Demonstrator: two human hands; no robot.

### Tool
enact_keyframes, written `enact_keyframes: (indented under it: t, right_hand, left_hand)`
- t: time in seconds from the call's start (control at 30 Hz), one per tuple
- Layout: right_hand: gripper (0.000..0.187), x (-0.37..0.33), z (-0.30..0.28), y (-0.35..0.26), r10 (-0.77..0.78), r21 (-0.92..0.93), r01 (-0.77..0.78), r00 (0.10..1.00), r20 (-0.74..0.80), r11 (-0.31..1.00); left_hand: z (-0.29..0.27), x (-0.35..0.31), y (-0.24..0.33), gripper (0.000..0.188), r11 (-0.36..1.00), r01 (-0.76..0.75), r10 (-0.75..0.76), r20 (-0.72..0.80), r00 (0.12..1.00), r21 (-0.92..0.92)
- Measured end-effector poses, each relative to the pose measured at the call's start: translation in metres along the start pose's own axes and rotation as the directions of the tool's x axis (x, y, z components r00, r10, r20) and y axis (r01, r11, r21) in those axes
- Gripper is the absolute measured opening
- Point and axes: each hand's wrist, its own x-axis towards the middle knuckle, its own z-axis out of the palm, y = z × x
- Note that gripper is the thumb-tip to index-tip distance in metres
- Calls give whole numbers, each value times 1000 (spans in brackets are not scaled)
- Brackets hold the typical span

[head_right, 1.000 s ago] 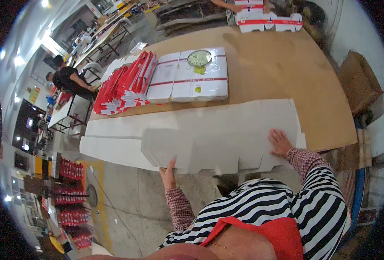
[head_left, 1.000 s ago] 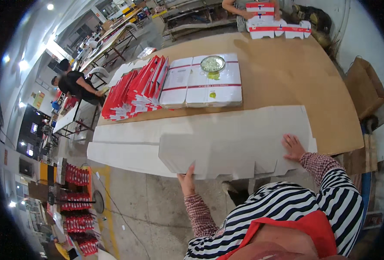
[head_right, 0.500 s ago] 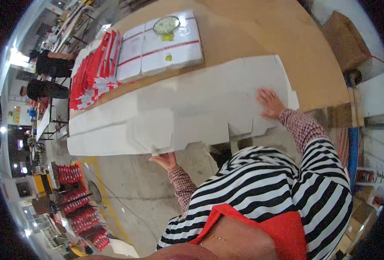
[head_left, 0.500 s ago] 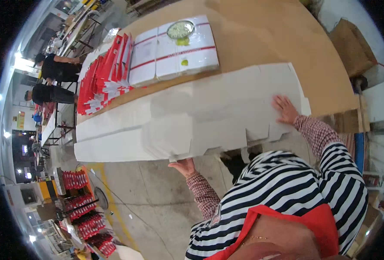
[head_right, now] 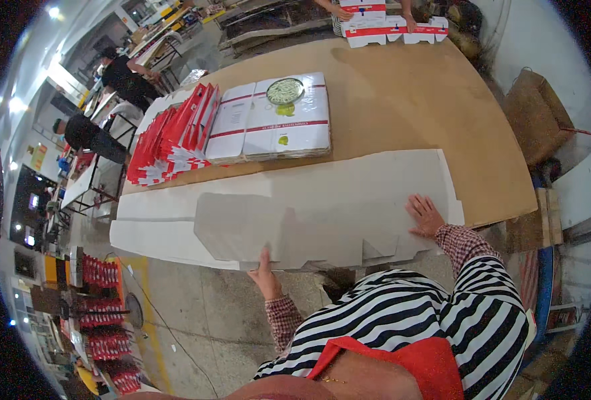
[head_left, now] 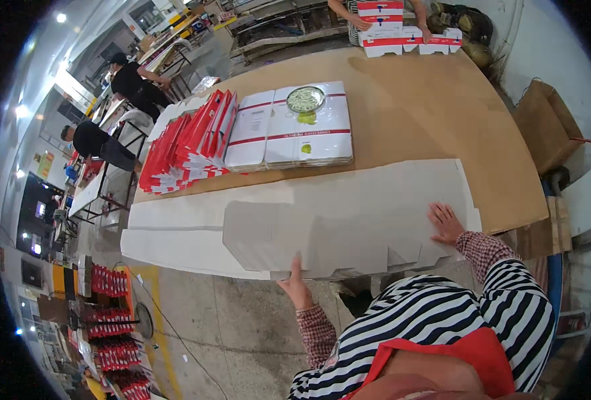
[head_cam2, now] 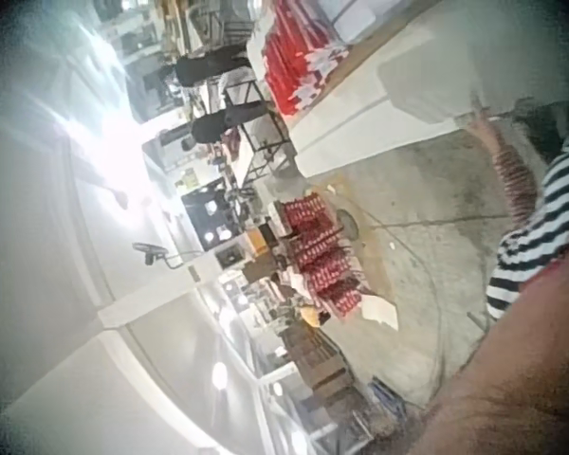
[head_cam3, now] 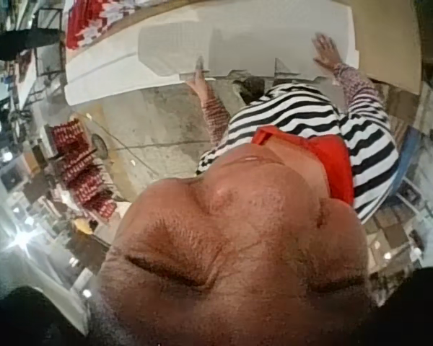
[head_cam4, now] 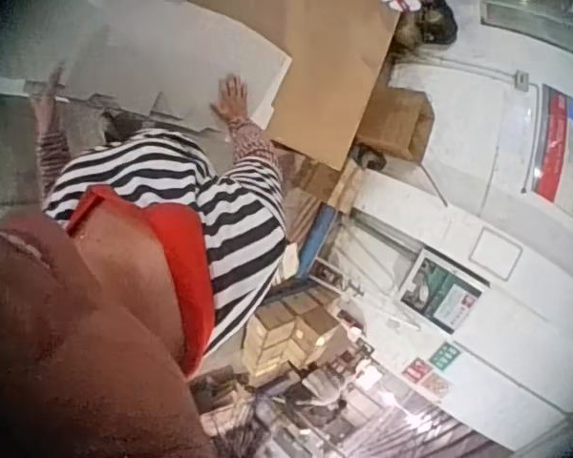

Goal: The person folds flat white cardboard sheets into box shapes on a large table. They repeatedly pick up a sheet, fold the side flaps, and then fold the bottom to form a box. The person stacks the finished boxes on the table. Other workers are visible in the background performing similar tasks.

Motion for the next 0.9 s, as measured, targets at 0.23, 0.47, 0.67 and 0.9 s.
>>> enact_keyframes:
  t: [0.23, 0.47, 0.67, 0.9]
  right_hand:
    - [83, 7, 2, -9, 0, 107, -2, 1000, 19, 994]
    - [82, -11, 11, -10, -15, 73, 12, 999, 38, 997]
    - [80, -11, 2, 24, -30, 12, 30, 999, 28, 999]
    - [80, -17, 1, 29, -25, 67, 19, 995, 95, 998]
  left_hand:
    - [-60, 16, -56, 59, 755, 322, -297, 141, 945, -571]
    - [-66, 23, -66, 57, 922, 314, -327, -21, 945, -225]
    - [15, -25, -10, 49, 998, -69, 70, 69, 995, -13]
    - [-42, -1, -54, 60, 836, 243, -231, 87, 969, -492]
